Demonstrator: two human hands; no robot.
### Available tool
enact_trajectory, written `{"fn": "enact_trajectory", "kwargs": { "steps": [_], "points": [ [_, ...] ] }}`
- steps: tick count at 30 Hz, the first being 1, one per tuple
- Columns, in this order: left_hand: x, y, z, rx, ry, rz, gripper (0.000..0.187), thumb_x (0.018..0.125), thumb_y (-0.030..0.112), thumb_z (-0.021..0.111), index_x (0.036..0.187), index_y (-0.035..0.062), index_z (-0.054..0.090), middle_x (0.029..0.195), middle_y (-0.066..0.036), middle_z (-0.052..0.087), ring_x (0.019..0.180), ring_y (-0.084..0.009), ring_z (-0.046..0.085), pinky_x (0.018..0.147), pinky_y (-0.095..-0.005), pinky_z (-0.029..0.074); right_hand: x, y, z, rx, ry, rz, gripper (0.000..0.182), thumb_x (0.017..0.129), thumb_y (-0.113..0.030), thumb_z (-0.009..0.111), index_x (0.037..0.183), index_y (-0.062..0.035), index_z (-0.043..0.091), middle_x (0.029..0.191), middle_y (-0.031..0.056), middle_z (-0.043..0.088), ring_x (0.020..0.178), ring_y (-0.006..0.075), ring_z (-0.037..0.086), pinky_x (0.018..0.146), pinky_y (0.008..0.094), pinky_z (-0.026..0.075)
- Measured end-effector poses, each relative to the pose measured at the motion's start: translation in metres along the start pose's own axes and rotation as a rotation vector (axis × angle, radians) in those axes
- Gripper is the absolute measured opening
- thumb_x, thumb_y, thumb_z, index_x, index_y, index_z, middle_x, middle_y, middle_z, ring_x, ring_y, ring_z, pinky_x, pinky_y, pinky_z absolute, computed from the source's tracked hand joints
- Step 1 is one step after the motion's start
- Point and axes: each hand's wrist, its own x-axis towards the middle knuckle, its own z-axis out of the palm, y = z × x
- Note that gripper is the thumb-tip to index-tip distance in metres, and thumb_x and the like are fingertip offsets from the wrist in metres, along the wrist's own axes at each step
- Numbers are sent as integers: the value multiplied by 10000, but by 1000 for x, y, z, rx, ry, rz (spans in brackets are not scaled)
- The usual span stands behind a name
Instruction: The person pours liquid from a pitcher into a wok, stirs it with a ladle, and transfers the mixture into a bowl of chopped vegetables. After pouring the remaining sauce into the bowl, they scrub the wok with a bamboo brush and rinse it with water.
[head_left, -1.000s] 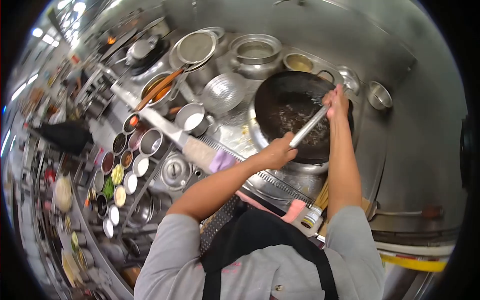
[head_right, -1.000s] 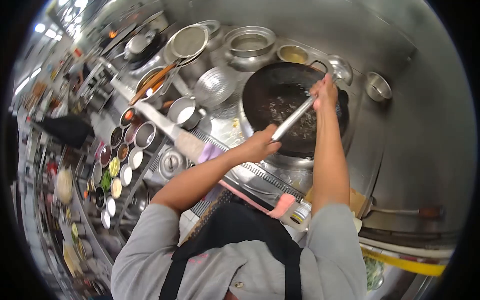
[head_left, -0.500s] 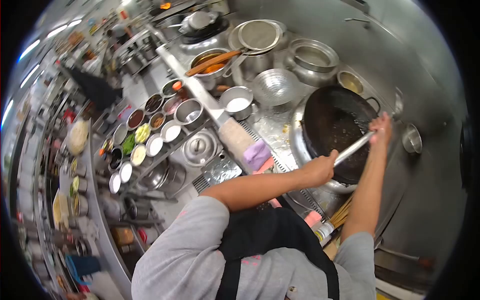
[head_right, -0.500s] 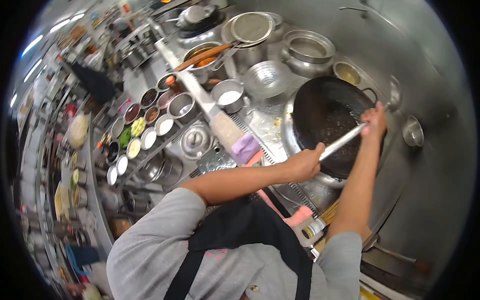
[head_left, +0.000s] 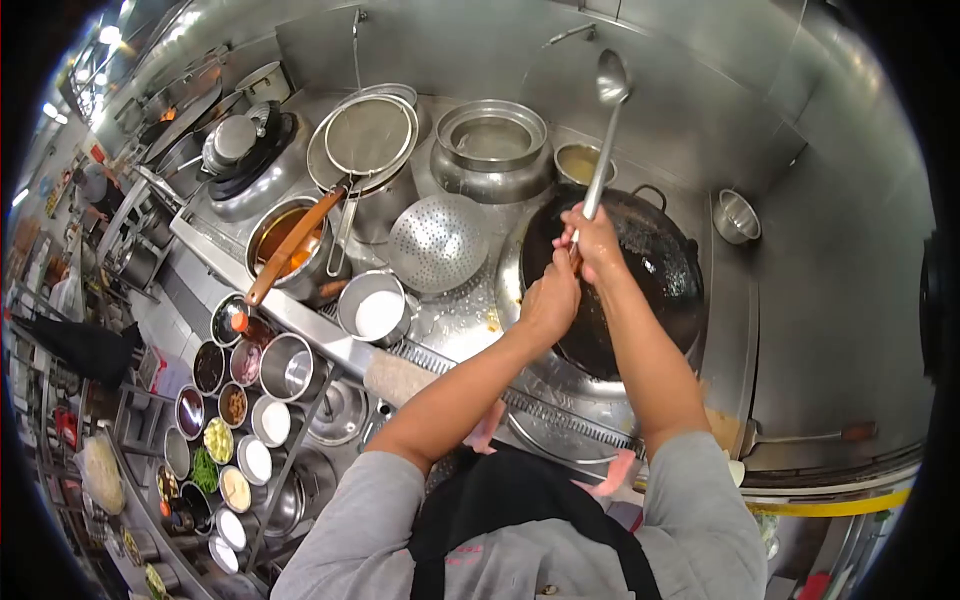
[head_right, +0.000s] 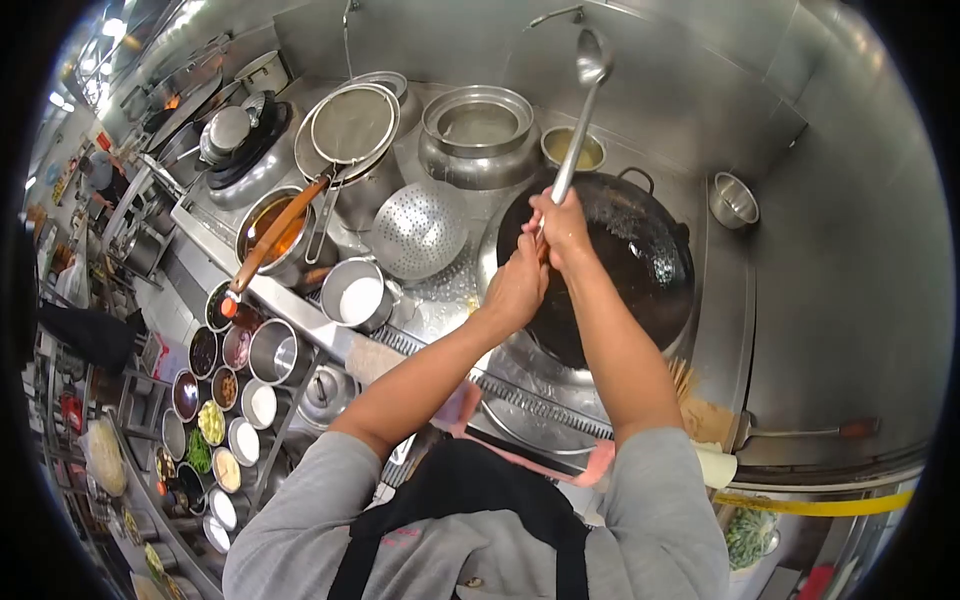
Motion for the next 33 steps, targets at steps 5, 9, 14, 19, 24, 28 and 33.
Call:
{"fn": "enact_trajectory", "kwargs": {
  "steps": [5,9,14,19,24,28,33],
  "points": [
    [-34,-17,-68,-88,-81,252,721,901,195,669,1464,-9,267,1156,-260,474,1000,-386,560,875,-425,467,76,10,10,-191,-82,226,99,806,-37,593,836,-45,500,619,38,494,458,144,477,397,304,437],
    [-82,-76,-107,-160,-99,128,467,926,165,633,1342,13,484,1059,-199,557,907,-330,591,827,-399,482,150,34,31,-436,-68,223,91,795,-46,609,823,1,536,625,69,544,450,171,511,407,313,464],
    [-136,-128,-134,-183,-159,4,347,939,150,606,1260,25,561,960,-193,600,915,-358,605,827,-418,486,220,81,71,-868,-130,77,169,779,-67,609,628,-1,575,528,90,542,404,211,526,372,355,433],
    [-173,-165,-132,-249,-84,-103,343,943,131,603,1273,47,565,983,-167,623,934,-317,617,866,-397,494,327,131,60,-515,-571,427,272,879,-172,587,619,-114,535,544,21,499,442,141,474,383,302,381],
    [-168,-166,-139,-259,-171,-111,328,982,184,552,1264,18,559,1140,-206,628,1021,-340,620,889,-413,485,292,115,50,678,-475,789,118,920,-5,567,846,39,487,657,39,484,538,103,498,479,182,478],
    [-138,-153,-136,-314,-179,-65,322,989,188,538,1261,17,560,1132,-204,638,1006,-347,628,880,-408,491,236,75,22,485,-409,619,220,960,-75,553,1032,128,511,678,53,534,500,90,496,437,183,455],
    [-57,-134,-91,-510,-104,115,251,1015,209,520,1201,48,572,921,-63,657,778,-135,633,695,-298,525,119,-12,-34,428,-489,618,175,954,-96,562,1015,68,558,718,103,599,486,111,535,400,205,456]
  ]
}}
